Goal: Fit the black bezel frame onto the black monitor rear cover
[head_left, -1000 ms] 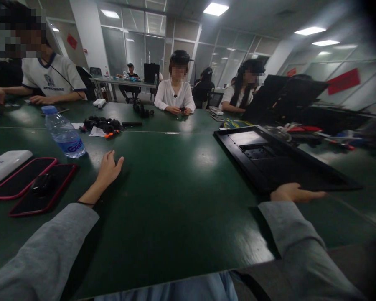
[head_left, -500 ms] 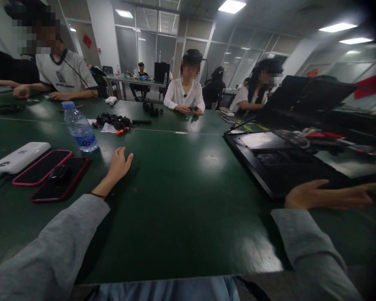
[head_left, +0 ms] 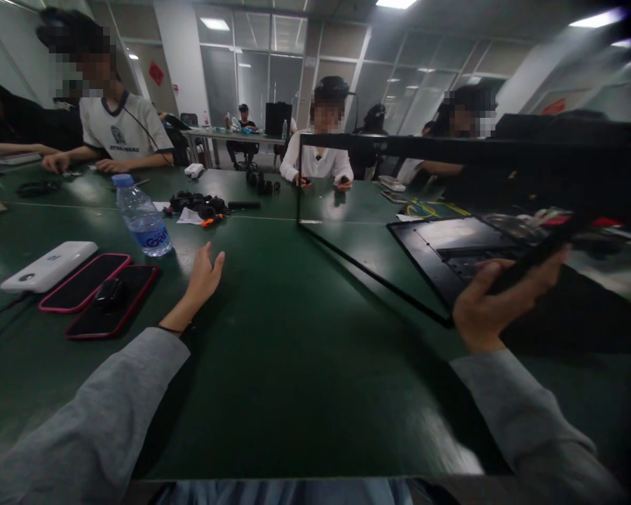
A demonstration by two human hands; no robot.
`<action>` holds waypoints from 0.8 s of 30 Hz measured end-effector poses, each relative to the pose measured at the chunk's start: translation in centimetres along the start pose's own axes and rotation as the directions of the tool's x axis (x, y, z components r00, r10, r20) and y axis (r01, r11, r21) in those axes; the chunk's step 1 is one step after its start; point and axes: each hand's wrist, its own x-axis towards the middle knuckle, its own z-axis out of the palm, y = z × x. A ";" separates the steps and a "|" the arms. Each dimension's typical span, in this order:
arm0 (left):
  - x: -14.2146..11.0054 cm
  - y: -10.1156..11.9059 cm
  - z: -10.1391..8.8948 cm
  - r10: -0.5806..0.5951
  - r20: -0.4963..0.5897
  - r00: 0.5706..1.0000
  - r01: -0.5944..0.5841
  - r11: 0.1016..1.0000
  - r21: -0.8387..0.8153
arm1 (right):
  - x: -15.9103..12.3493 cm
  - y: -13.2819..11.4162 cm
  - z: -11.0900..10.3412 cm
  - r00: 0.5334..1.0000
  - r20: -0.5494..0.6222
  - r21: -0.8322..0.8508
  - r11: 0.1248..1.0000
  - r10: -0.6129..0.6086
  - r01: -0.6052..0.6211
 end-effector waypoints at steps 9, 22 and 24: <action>0.2 2.1 -1.3 -0.117 -0.245 0.962 0.024 0.936 -0.352 | 1.0 -0.9 6.8 0.994 0.107 0.359 0.933 -0.013 -0.026; 0.1 3.3 -1.6 -0.310 0.158 0.937 0.348 0.855 -0.384 | -2.3 3.1 11.3 0.798 0.547 0.168 0.900 0.254 -0.402; 0.1 3.2 -1.5 -0.324 0.162 0.932 0.361 0.852 -0.379 | -2.2 3.1 11.2 0.838 0.492 0.141 0.928 0.237 -0.345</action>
